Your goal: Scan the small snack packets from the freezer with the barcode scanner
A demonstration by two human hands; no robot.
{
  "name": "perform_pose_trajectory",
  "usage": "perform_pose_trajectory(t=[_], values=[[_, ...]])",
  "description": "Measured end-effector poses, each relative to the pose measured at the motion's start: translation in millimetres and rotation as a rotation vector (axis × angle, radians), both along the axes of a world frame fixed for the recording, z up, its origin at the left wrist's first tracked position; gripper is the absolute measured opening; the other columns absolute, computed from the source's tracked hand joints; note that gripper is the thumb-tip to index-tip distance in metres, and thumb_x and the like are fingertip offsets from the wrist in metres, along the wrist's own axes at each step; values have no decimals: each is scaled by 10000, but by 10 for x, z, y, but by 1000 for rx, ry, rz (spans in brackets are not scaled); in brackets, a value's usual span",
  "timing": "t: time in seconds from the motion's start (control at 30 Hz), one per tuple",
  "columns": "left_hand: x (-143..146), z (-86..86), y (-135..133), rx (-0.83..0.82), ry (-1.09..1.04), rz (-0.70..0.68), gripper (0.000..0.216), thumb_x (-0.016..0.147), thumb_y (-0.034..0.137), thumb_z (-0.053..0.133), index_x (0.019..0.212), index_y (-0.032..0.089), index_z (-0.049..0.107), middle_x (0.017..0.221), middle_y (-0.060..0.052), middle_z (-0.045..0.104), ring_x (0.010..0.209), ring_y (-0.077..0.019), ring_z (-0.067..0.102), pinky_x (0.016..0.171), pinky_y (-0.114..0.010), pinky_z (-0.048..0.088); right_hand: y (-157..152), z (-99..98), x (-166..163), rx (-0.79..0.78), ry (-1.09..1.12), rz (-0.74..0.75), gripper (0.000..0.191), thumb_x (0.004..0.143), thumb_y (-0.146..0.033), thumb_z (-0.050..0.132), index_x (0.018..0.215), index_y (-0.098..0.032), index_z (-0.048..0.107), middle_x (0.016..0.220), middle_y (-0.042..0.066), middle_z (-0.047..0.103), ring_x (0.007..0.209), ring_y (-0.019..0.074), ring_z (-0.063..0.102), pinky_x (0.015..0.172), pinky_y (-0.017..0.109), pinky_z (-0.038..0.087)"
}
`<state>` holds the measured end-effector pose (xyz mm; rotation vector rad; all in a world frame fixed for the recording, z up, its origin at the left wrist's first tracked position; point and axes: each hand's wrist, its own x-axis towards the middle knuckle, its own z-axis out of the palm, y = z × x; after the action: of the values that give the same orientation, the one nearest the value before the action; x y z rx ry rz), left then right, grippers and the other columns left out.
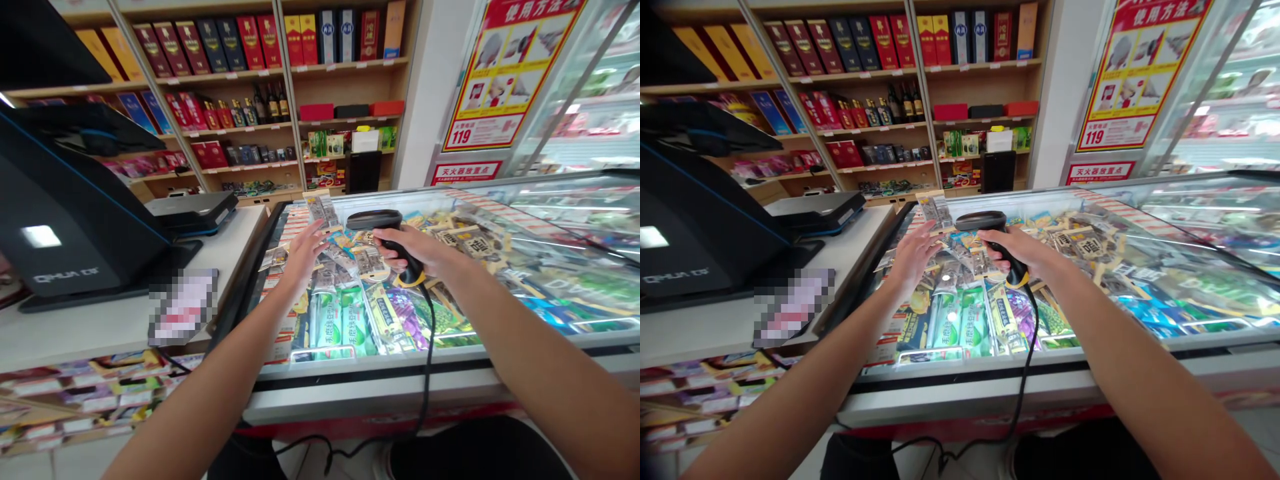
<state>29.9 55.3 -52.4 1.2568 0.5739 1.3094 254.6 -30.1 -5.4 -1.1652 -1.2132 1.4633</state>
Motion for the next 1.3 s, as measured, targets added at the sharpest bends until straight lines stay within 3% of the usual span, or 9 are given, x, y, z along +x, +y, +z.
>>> perform_pose_trajectory(t=[0.1, 0.3, 0.43, 0.6, 0.8, 0.9, 1.0, 1.17, 1.3], values=[[-73, 67, 50, 98, 163, 93, 347, 854, 380, 645, 1134, 190, 726, 1328, -99, 691, 1090, -239, 715, 969, -365, 550, -19, 19, -15, 19, 21, 1, 381, 815, -465, 807, 809, -205, 528, 560, -60, 440, 415, 56, 350, 384, 201, 263], [-457, 308, 199, 771, 1101, 646, 400, 975, 358, 476, 1190, 119, 716, 1277, -170, 711, 1219, -302, 628, 1095, -444, 450, 0, 6, -2, 28, 77, -57, 297, 861, -446, 755, 884, -192, 603, 582, -60, 428, 411, 54, 350, 393, 201, 295], [-571, 402, 151, 670, 1675, 705, 439, 977, 388, 450, 930, 98, 776, 970, -218, 759, 1095, -387, 663, 985, -525, 457, 10, 5, 20, 23, 77, -65, 268, 881, -426, 734, 894, -183, 622, 586, -51, 445, 412, 59, 364, 389, 199, 293], [-483, 439, -2, 598, 1763, 762, 449, 966, 384, 422, 845, 134, 774, 855, -193, 751, 975, -375, 693, 881, -516, 451, 24, 10, 58, 30, 88, -72, 263, 873, -414, 745, 903, -179, 631, 598, -52, 448, 419, 59, 349, 389, 203, 309], [-194, 249, -186, 811, 1561, 483, 394, 997, 412, 440, 1078, 187, 754, 1208, -140, 729, 1194, -343, 621, 981, -512, 464, 13, 17, 92, 72, 112, -74, 243, 892, -412, 726, 907, -208, 594, 630, -48, 468, 440, 71, 403, 392, 198, 307], [36, 12, -314, 931, 1471, 70, 592, 1037, 526, 403, 1545, 233, 479, 1627, -112, 455, 1475, -312, 425, 1156, -492, 402, 4, 33, 87, 72, 120, -91, 251, 878, -409, 741, 903, -210, 591, 628, -49, 473, 438, 68, 404, 399, 200, 326], [204, -140, -421, 956, 1559, -163, 715, 1039, 622, 341, 1656, 264, 287, 1747, -110, 206, 1567, -346, 287, 1224, -532, 321, -22, 62, 108, 21, 18, -84, 299, 863, -453, 759, 867, -205, 593, 624, -31, 510, 429, 75, 419, 384, 213, 334], [179, -97, -481, 910, 1739, -12, 771, 992, 721, 356, 1646, 312, 329, 1709, -137, 306, 1544, -390, 323, 1202, -547, 328, -85, 89, 188, -94, -372, -81, 377, 771, -479, 856, 808, -195, 610, 583, 43, 607, 423, 131, 510, 356, 262, 385], [54, -63, -457, 829, 1821, 82, 869, 932, 784, 418, 1655, 315, 310, 1687, -178, 338, 1521, -435, 345, 1182, -554, 325, -69, 42, 223, -144, -372, -60, 401, 706, -467, 910, 828, -210, 627, 542, 46, 607, 423, 162, 537, 342, 292, 421]])
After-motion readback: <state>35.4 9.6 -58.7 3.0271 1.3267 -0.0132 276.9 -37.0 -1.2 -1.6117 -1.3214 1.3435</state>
